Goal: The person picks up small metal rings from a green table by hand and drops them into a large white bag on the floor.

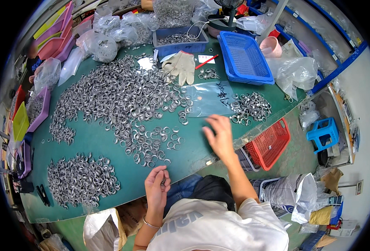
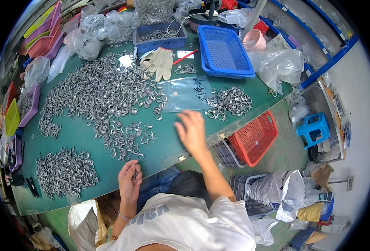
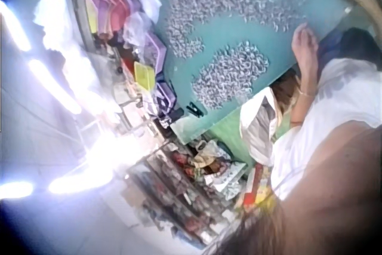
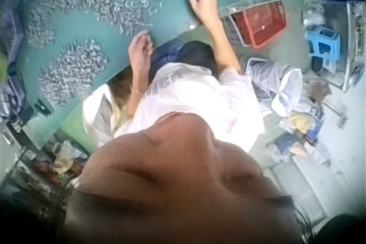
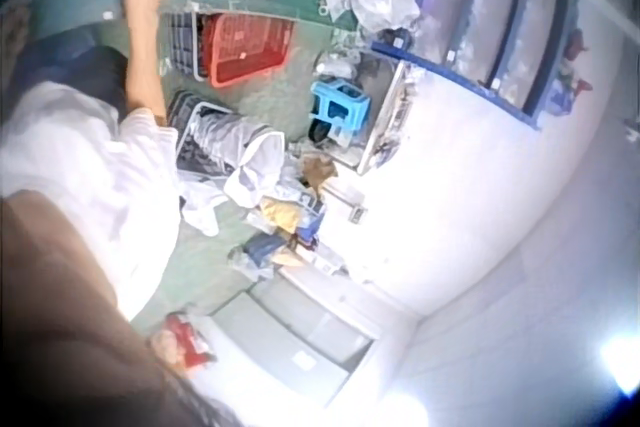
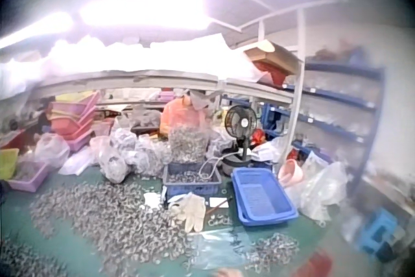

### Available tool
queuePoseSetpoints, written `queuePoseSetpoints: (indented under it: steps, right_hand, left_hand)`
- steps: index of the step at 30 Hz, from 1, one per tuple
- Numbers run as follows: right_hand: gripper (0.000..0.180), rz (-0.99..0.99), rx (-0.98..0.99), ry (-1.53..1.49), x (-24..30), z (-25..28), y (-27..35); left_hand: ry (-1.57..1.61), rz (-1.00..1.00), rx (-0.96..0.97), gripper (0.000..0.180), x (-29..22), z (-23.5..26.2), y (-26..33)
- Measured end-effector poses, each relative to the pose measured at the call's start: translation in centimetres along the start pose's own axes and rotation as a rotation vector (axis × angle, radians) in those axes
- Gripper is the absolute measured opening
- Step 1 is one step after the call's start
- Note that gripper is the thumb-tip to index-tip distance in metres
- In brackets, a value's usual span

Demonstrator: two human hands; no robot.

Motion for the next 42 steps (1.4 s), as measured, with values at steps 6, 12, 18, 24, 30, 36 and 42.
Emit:
queuePoseSetpoints:
  steps: [6, 12, 18, 24, 30, 36, 42]
  right_hand:
    - [0.037, 0.204, 0.308, -0.148, 7.0, -4.2, -0.3]
    - [0.021, 0.233, 0.202, -0.174, 7.7, -6.0, 0.6]
    - [0.01, -0.001, 0.065, -0.484, 7.9, -5.3, 0.2]
    - [0.009, -0.484, 0.238, -1.01, 11.0, -3.6, 3.4]
    - [0.009, -0.319, 0.235, -0.735, 10.3, -2.9, 3.1]
    - [0.02, 0.069, 0.25, -0.088, 5.8, -3.3, -0.2]
    - [0.015, 0.191, 0.224, 0.029, 5.3, -4.4, 0.2]
  left_hand:
    - [-0.001, 0.009, -0.034, 0.016, -0.1, -0.1, 0.4]
    - [-0.005, 0.014, -0.039, 0.016, -0.2, -0.1, 0.4]
    - [-0.023, 0.006, -0.034, 0.019, -0.5, 0.0, 0.6]
    - [-0.02, -0.078, 0.072, 0.026, -0.3, -1.7, 0.6]
    - [-0.045, -0.022, 0.062, 0.025, -0.5, -0.7, 0.3]
    - [0.038, 0.022, 0.072, 0.022, -1.2, -0.5, 0.8]
    - [0.073, -0.005, 0.104, 0.021, -0.1, 0.2, 0.1]
Point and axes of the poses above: each hand's wrist, its own y-axis away from the middle knuckle, its own z-axis out of the back of the hand, x = y × z, the point moved 2 cm from there along -y, towards the middle knuckle, and after that the axes turned 11 degrees about z, right-handed, at the moved point
